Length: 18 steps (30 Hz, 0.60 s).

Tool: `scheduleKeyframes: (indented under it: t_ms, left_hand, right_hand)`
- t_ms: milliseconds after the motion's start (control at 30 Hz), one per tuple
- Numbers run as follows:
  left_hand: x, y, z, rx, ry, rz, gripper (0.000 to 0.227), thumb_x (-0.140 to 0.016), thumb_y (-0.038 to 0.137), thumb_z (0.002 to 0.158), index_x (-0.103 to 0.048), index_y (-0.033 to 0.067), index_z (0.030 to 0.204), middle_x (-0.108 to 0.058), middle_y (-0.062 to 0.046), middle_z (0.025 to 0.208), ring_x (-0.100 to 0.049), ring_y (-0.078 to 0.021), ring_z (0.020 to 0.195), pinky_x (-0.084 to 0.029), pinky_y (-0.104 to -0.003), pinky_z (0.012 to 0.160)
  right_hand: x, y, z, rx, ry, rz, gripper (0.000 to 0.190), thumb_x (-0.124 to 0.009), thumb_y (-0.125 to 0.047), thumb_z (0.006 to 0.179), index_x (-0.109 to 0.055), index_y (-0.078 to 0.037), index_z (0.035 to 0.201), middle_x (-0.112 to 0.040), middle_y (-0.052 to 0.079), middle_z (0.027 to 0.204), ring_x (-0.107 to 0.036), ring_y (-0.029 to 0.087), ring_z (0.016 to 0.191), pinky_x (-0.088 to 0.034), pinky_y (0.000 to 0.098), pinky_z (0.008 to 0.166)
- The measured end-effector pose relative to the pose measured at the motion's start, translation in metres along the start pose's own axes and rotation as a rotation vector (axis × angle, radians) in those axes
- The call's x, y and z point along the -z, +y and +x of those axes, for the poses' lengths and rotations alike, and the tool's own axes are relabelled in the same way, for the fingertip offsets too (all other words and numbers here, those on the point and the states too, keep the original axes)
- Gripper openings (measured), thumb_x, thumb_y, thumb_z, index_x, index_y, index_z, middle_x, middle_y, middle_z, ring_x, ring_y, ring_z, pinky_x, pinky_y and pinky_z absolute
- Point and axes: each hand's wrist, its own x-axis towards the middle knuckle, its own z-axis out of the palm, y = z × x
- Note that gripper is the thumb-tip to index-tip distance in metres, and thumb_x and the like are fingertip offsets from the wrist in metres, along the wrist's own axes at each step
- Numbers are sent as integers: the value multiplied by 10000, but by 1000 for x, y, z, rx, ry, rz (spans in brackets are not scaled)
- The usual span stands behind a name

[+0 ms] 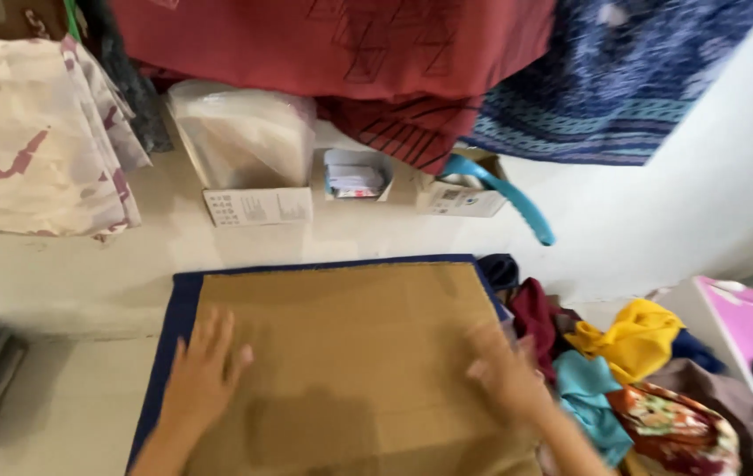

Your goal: The person is using a lint roller to clean a piece of brown fabric and then folding it neatly on a floor mat.

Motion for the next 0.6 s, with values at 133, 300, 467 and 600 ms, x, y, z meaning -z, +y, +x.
scheduleKeyframes:
  t_ms: [133, 300, 467, 600]
  left_hand:
    - [-59, -24, -77, 65, -257, 222, 862, -310, 801, 899, -146, 352, 1617, -142, -1, 1713, -159, -303, 1568, -218, -491, 1228]
    - [-87, -79, -117, 248, 100, 378, 853, -374, 845, 778, -311, 509, 1560, -367, 165, 1665, -466, -348, 1406, -349, -626, 1209]
    - [-128, -142, -130, 449, 187, 174, 751, -508, 839, 752, -570, 522, 1430, -533, 64, 1630, -508, -470, 1449, -221, -823, 1196]
    - [-82, -114, -128, 333, 416, -23, 572, -620, 569, 856, -649, 378, 1394, -659, -2, 1487, -625, -426, 1343, -359, -793, 1116]
  right_hand:
    - [49, -52, -61, 73, -427, 170, 706, -474, -557, 1013, -245, -307, 1633, -160, -23, 1723, -73, 236, 1579, -86, 596, 1176]
    - [52, 23, -47, -267, -483, 163, 591, -375, -586, 974, -343, -284, 1481, -366, -59, 1517, -423, 290, 1331, -354, 558, 1021]
    - [209, -26, 79, -486, 80, 431, 322, -591, -331, 986, -748, -61, 1068, -777, 167, 916, -706, 357, 739, -558, 424, 698]
    - [209, -26, 175, -347, 377, 203, 528, -673, -467, 950, -602, -75, 1295, -643, 190, 1097, -630, 380, 930, -521, 459, 767]
